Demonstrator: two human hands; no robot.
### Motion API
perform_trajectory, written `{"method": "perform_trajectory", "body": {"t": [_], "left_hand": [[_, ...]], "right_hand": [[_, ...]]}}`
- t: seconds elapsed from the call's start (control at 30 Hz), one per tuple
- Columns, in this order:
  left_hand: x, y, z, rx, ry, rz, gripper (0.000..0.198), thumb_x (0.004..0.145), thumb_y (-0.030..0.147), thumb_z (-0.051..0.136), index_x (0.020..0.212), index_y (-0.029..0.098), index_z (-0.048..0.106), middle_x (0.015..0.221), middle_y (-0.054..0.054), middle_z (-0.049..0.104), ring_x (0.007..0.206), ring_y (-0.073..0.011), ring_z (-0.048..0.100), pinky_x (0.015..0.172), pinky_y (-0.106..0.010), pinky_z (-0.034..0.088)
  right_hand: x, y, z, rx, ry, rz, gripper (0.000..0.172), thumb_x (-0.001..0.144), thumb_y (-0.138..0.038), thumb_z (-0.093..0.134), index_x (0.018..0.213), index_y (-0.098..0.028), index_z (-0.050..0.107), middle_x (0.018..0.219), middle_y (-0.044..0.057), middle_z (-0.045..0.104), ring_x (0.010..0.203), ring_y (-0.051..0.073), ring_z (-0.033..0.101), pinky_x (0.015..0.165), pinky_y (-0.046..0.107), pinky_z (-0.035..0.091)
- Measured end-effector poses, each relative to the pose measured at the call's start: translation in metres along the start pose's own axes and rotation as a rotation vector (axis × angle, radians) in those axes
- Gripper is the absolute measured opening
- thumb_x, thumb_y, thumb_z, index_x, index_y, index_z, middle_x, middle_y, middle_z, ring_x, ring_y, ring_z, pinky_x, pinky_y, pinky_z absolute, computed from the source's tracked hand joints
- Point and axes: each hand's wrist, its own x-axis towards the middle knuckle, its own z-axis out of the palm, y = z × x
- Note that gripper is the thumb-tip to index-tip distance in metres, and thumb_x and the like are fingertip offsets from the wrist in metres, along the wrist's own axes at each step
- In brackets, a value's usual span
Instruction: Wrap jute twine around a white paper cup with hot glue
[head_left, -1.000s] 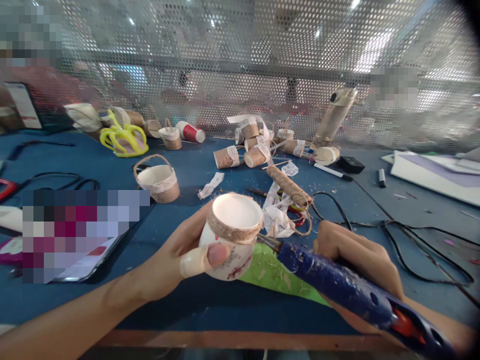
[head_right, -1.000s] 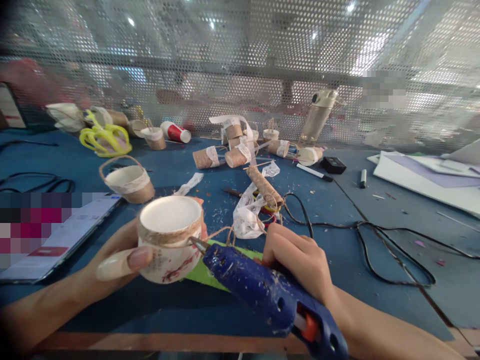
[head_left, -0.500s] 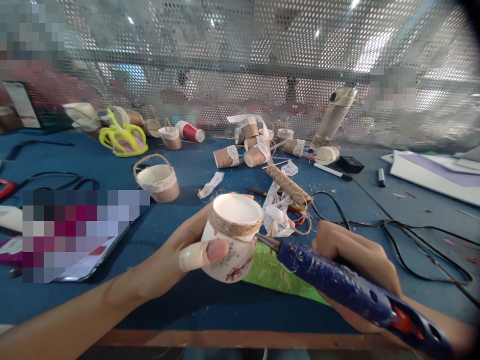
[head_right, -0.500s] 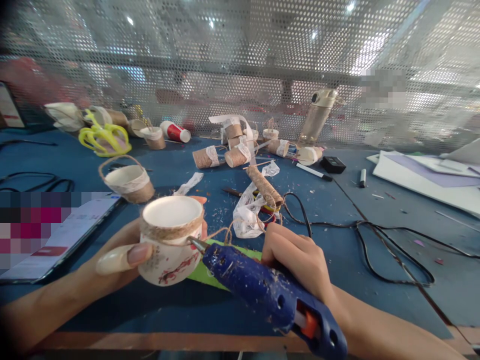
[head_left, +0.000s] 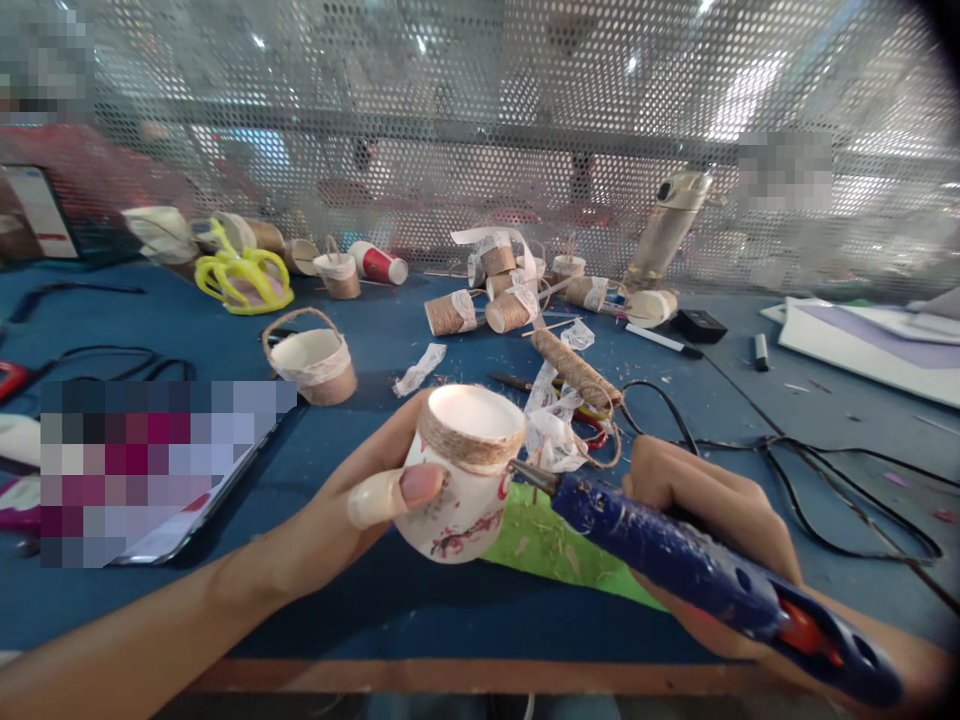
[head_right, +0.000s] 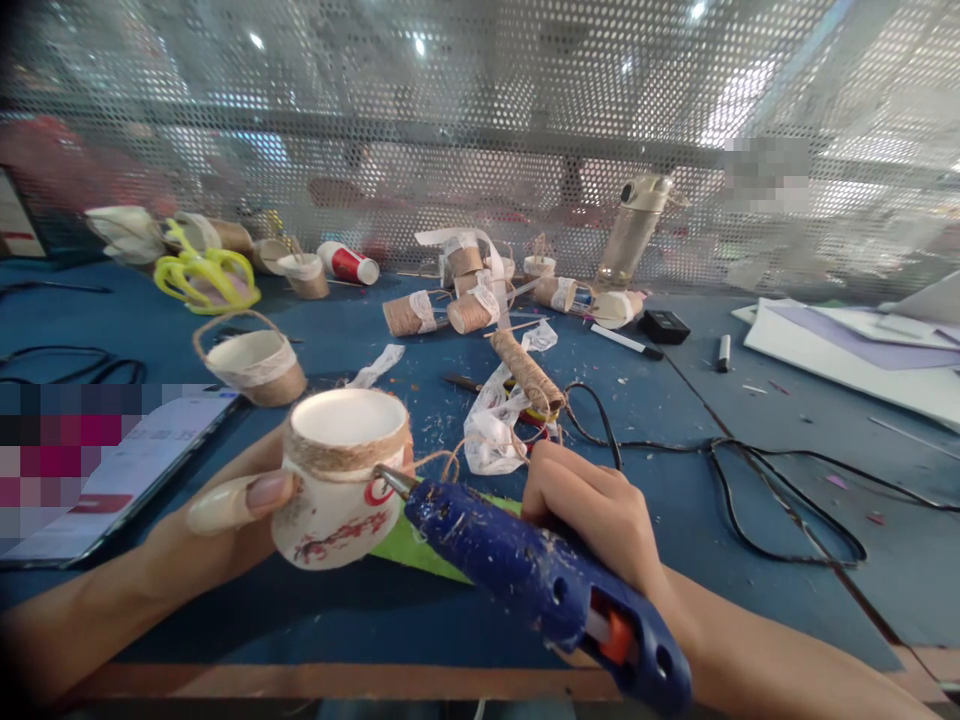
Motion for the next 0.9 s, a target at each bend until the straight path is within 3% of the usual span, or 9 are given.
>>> {"method": "perform_trajectory", "body": {"t": [0.23, 0.5, 0.6, 0.67, 0.77, 0.9], "left_hand": [[0.003, 0.002, 0.004, -0.068, -0.024, 0.032, 0.046, 0.086, 0.045, 0.060, 0.128, 0.025, 0.065, 0.121, -0.002, 0.072, 0.105, -0.0270, 0.066, 0.088, -0.033, 0.054], [0.003, 0.006, 0.006, -0.087, -0.008, 0.041, 0.046, 0.085, 0.046, 0.060, 0.125, 0.024, 0.067, 0.118, -0.004, 0.074, 0.105, -0.0280, 0.067, 0.087, -0.034, 0.055], [0.003, 0.004, 0.005, -0.100, -0.034, 0.046, 0.045, 0.087, 0.043, 0.058, 0.128, 0.024, 0.065, 0.121, -0.002, 0.074, 0.110, -0.0267, 0.066, 0.090, -0.031, 0.054], [0.002, 0.001, 0.004, -0.115, -0.051, 0.047, 0.044, 0.090, 0.040, 0.056, 0.131, 0.025, 0.063, 0.125, 0.001, 0.072, 0.114, -0.0243, 0.064, 0.093, -0.028, 0.052], [0.002, -0.004, 0.003, -0.082, -0.044, 0.003, 0.044, 0.089, 0.038, 0.060, 0.132, 0.026, 0.061, 0.130, -0.001, 0.070, 0.117, -0.0260, 0.062, 0.095, -0.030, 0.051], [0.003, -0.005, 0.009, -0.037, 0.008, -0.114, 0.043, 0.089, 0.033, 0.065, 0.131, 0.028, 0.059, 0.128, -0.005, 0.069, 0.118, -0.0274, 0.061, 0.093, -0.034, 0.051]], "right_hand": [[0.001, 0.000, -0.003, -0.047, -0.026, 0.002, 0.025, 0.080, -0.012, 0.058, 0.071, -0.024, 0.039, 0.064, -0.005, 0.042, 0.053, 0.012, 0.037, 0.049, 0.025, 0.029], [0.005, -0.002, 0.001, -0.014, 0.034, 0.077, 0.028, 0.075, -0.019, 0.066, 0.066, -0.024, 0.040, 0.063, -0.005, 0.041, 0.052, 0.012, 0.036, 0.048, 0.026, 0.029], [0.007, -0.004, 0.001, -0.033, 0.108, 0.114, 0.021, 0.078, -0.018, 0.062, 0.068, -0.025, 0.045, 0.060, -0.006, 0.038, 0.049, 0.012, 0.035, 0.048, 0.027, 0.031], [0.007, -0.003, 0.003, -0.008, 0.236, 0.110, 0.019, 0.080, -0.015, 0.060, 0.071, -0.026, 0.048, 0.059, -0.006, 0.040, 0.048, 0.013, 0.037, 0.047, 0.027, 0.033], [0.006, 0.000, 0.008, 0.100, 0.275, 0.159, 0.012, 0.083, -0.018, 0.065, 0.088, -0.027, 0.060, 0.078, -0.001, 0.061, 0.061, 0.017, 0.056, 0.055, 0.029, 0.045], [0.009, 0.001, 0.016, 0.308, 0.130, 0.254, 0.038, 0.075, -0.024, 0.080, 0.109, -0.029, 0.064, 0.107, 0.001, 0.069, 0.092, 0.022, 0.067, 0.083, 0.033, 0.055]]}}
